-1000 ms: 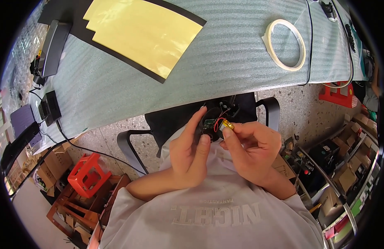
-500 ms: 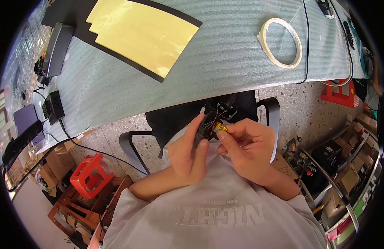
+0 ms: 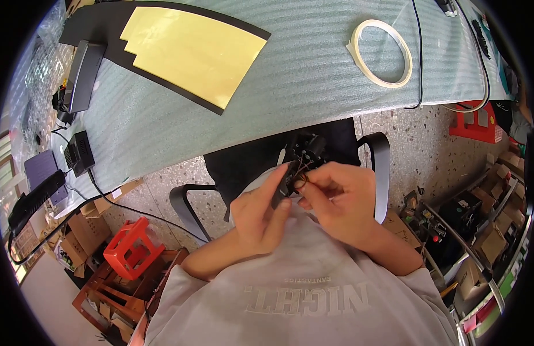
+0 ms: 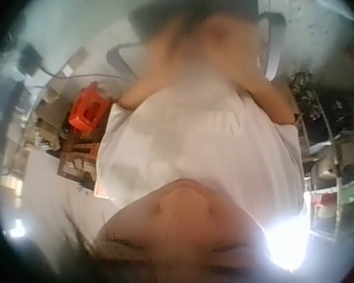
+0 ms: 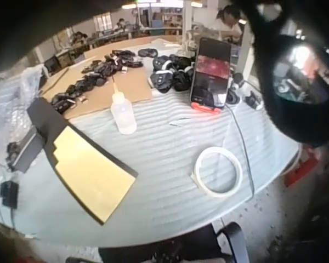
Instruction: The person assembles internal electronic components and wires within a black plastic housing, securing parts with glue from a bottle.
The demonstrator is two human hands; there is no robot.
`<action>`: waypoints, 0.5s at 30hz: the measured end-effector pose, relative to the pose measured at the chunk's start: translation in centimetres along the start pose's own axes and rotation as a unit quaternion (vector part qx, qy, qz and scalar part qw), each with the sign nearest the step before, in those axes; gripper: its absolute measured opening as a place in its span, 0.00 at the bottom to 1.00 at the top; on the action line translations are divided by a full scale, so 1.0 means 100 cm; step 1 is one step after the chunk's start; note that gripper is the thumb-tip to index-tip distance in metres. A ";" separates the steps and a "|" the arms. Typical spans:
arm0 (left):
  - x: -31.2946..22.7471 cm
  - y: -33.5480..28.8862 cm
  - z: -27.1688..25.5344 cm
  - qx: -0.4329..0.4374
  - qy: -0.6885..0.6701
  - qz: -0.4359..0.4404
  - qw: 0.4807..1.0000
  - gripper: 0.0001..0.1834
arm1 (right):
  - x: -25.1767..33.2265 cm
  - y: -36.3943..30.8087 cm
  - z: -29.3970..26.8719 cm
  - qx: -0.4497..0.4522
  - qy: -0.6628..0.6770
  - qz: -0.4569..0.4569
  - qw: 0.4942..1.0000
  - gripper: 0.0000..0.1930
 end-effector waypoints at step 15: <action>0.014 0.007 0.006 -0.060 -0.585 -0.198 0.784 0.22 | 0.035 -0.007 -0.041 -0.051 0.000 -0.209 0.977 0.06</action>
Point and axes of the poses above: each hand's wrist, its own y-axis towards the middle knuckle, its own z-axis out of the palm, x = y × z, the point moved 7 cm from there along y, towards the middle knuckle, and after that the axes turned 7 degrees about -y, right-handed, at the moved point
